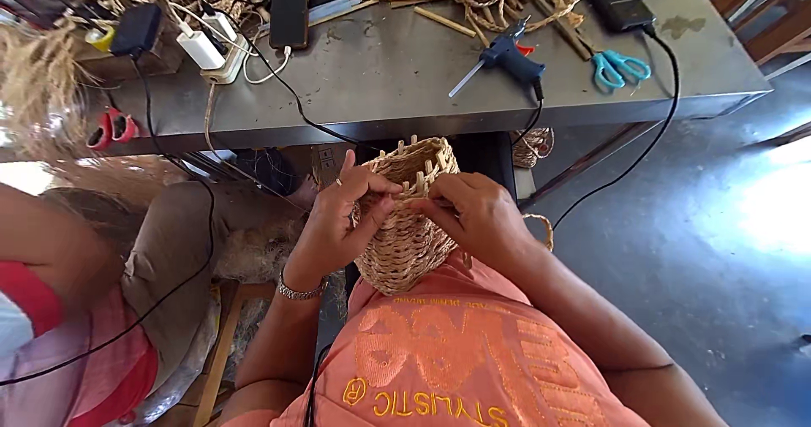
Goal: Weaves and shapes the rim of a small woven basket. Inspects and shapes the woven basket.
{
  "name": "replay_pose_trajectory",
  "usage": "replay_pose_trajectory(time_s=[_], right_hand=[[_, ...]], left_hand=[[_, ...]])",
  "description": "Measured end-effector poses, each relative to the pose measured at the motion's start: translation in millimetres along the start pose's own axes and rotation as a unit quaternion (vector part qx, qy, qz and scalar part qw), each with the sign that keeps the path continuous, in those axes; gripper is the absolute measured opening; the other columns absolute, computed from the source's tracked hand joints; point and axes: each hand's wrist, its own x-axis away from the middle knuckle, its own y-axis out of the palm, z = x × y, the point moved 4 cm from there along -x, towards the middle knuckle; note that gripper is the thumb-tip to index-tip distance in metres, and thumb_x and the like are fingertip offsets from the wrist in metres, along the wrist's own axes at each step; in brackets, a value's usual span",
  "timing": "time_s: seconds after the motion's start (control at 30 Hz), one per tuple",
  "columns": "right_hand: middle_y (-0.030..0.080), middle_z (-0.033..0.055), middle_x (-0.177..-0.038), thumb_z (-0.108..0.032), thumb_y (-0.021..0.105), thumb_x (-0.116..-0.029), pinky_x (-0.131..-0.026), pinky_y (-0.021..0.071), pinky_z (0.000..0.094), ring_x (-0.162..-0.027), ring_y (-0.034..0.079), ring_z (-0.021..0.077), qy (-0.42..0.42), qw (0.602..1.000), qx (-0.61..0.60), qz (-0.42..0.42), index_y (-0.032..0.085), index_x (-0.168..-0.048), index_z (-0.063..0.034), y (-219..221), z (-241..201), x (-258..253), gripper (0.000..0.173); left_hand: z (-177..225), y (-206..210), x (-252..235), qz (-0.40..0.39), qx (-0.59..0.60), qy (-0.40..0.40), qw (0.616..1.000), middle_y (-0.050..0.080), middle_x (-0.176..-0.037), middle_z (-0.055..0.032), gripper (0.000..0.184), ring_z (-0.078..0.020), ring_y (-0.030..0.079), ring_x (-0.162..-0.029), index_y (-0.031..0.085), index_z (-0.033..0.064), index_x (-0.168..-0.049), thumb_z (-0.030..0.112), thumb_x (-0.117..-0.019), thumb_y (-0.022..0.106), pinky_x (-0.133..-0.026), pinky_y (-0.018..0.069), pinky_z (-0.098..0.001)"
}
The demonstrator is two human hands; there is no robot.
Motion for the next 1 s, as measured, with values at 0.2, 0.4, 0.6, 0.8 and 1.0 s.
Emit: replay_pose_trajectory(time_s=[0.2,0.4,0.6,0.8,1.0], right_hand=[[0.067,0.0079,-0.09,-0.023,0.059,-0.1043,-0.076,0.057,0.034,-0.084,0.066,0.0182,0.001,1.0,-0.018,0.015,0.071,-0.1,-0.0042,-21,-4,-11,0.023],[0.064,0.0087,-0.091,-0.022,0.051,-0.1078,-0.068,0.0565,0.0325,-0.074,0.062,0.0144,0.098,0.987,-0.122,-0.034,0.064,-0.108,-0.0032,5,27,-6,0.023],[0.067,0.0096,-0.098,-0.018,0.058,-0.1043,-0.073,0.0598,0.0304,-0.082,0.068,0.0142,0.048,0.996,-0.077,0.023,0.069,-0.104,-0.002,6,13,-5,0.019],[0.068,0.0097,-0.091,-0.014,0.063,-0.1005,-0.068,0.0579,0.0334,-0.079,0.068,0.0184,-0.018,0.998,-0.036,0.045,0.072,-0.098,-0.0029,8,3,-37,0.015],[0.067,0.0091,-0.091,-0.013,0.061,-0.1006,-0.068,0.0578,0.0364,-0.079,0.067,0.0197,-0.04,0.998,-0.034,-0.022,0.072,-0.096,-0.0031,25,-2,-61,0.016]], left_hand=[[-2,-7,-24,-0.034,0.015,0.047,0.998,0.07,-0.114,-0.0051,0.018,-0.0152,0.062,-0.122,0.067,0.0038,-0.108,0.018,-0.1019,0.059,-0.125,0.0155,-0.0647],[-20,3,-28,-0.05,0.009,-0.028,0.998,0.067,-0.103,-0.0019,0.027,-0.0116,0.064,-0.105,0.058,0.0028,-0.123,0.015,-0.0991,0.06,-0.121,0.0306,-0.0543],[0,1,-2,0.018,-0.126,-0.112,0.985,0.069,-0.115,-0.0042,0.023,-0.0141,0.063,-0.118,0.064,0.0055,-0.117,0.02,-0.1002,0.06,-0.124,0.0162,-0.063],[-4,2,1,0.059,-0.115,-0.142,0.981,0.07,-0.101,0.0006,0.011,-0.0089,0.064,-0.099,0.063,0.0101,-0.105,0.015,-0.0956,0.061,-0.109,0.0417,-0.0461],[-5,3,9,0.086,-0.1,-0.164,0.978,0.068,-0.1,-0.0005,0.01,-0.0091,0.063,-0.093,0.061,0.01,-0.103,0.013,-0.0934,0.059,-0.087,0.0515,-0.0311]])
